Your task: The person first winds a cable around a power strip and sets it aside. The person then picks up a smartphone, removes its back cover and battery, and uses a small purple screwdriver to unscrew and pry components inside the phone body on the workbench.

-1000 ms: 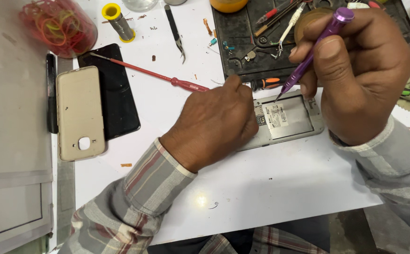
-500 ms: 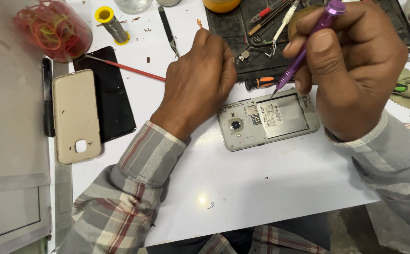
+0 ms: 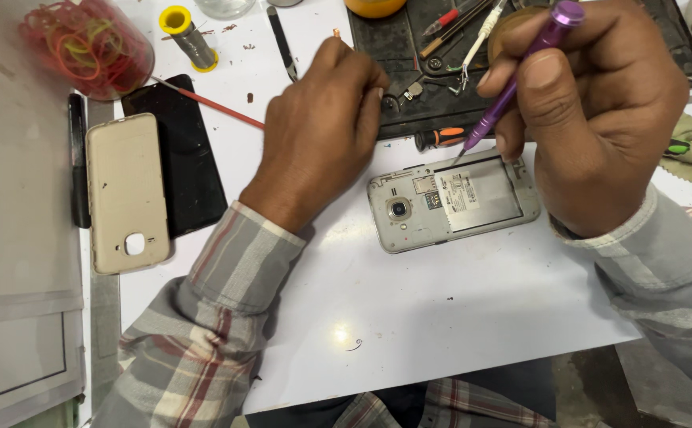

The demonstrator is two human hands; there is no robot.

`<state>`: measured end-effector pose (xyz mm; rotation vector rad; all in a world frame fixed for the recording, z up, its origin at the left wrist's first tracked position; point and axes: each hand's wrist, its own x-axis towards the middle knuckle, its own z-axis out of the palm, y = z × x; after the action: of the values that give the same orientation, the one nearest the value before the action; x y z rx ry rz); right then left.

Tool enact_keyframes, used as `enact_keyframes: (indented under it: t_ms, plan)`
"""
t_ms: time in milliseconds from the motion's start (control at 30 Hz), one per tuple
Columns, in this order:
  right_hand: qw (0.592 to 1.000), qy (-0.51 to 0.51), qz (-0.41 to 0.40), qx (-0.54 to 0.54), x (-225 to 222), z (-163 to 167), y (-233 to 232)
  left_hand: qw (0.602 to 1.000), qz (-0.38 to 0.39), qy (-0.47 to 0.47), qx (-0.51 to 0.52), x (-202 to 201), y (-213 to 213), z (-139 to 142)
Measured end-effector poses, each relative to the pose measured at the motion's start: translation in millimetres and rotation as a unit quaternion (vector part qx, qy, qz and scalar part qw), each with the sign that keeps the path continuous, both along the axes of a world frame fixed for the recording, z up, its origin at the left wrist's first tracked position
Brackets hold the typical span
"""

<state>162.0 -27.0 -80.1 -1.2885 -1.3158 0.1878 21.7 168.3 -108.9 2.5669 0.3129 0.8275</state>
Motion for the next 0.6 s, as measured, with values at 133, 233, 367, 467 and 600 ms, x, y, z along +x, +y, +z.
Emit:
enact_keyframes:
  t_ms: [133,233,367,467,600]
  plan:
    - [1.000,0.018,-0.001,-0.015,-4,0,-3,0.997,-0.030,0.066,-0.035,-20,3,20]
    - [1.000,0.002,0.009,-0.022,-7,2,-3,0.978,-0.081,0.178,-0.064,-33,1,36]
    - [0.998,-0.042,0.011,-0.042,-7,9,-1,0.961,-0.154,0.217,-0.079,-41,-10,51]
    - [0.996,-0.056,0.012,-0.061,-9,15,1,0.953,-0.121,0.269,-0.075,-37,-19,52]
    - [0.995,-0.055,0.014,-0.081,-12,19,2,0.962,-0.121,0.233,-0.072,-31,-19,48]
